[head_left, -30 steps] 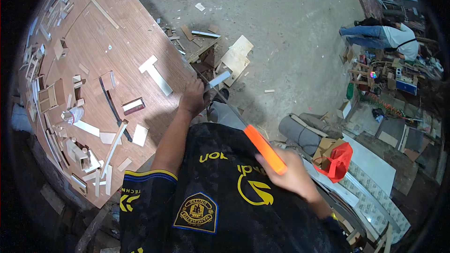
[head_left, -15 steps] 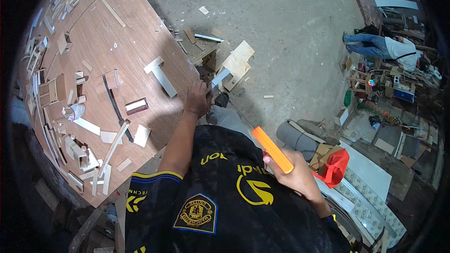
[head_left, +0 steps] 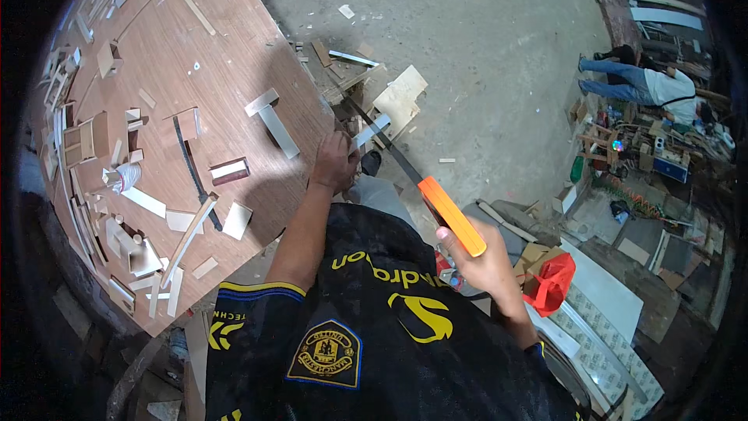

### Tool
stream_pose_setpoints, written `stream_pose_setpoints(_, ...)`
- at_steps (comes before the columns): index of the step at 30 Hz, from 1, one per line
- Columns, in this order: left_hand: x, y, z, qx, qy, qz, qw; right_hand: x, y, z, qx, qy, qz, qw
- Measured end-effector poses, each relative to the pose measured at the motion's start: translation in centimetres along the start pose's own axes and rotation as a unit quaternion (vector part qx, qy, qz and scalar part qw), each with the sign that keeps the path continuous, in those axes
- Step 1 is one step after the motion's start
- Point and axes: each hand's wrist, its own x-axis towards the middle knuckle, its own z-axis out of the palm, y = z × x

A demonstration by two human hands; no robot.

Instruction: The person is sawing a piece of wood and then sanding it with sandpaper.

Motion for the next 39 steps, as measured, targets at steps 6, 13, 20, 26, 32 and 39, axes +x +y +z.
stream_pose_setpoints(6, 0.1, 0.8, -0.5, -0.013, -0.027, -0.025, 0.999, 0.7, 1.2, 1.1, -0.016, -0.014, 0.002, 1.0)
stream_pose_setpoints(13, 0.2, 0.9, -0.8, 0.005, -0.029, -0.016, 0.999, 0.7, 1.7, 1.1, -0.006, -0.028, 0.011, 1.0)
stream_pose_setpoints(20, 0.1, 0.5, -0.4, 0.013, 0.005, 0.01, 1.0, 0.4, 1.8, 0.7, -0.022, -0.064, 0.032, 0.997)
stream_pose_setpoints(26, 0.1, 1.0, -0.7, -0.002, -0.031, -0.021, 0.999, 0.2, 2.3, 1.1, -0.009, -0.041, 0.023, 0.999)
stream_pose_setpoints(32, 0.1, 0.7, -0.3, 0.009, -0.006, -0.011, 1.0, 0.0, 2.3, 1.3, 0.006, -0.023, -0.008, 1.0)
stream_pose_setpoints(39, 0.0, 0.1, 0.0, 0.014, 0.016, 0.014, 1.0, 0.1, 2.1, 1.3, -0.001, -0.031, -0.005, 0.999)
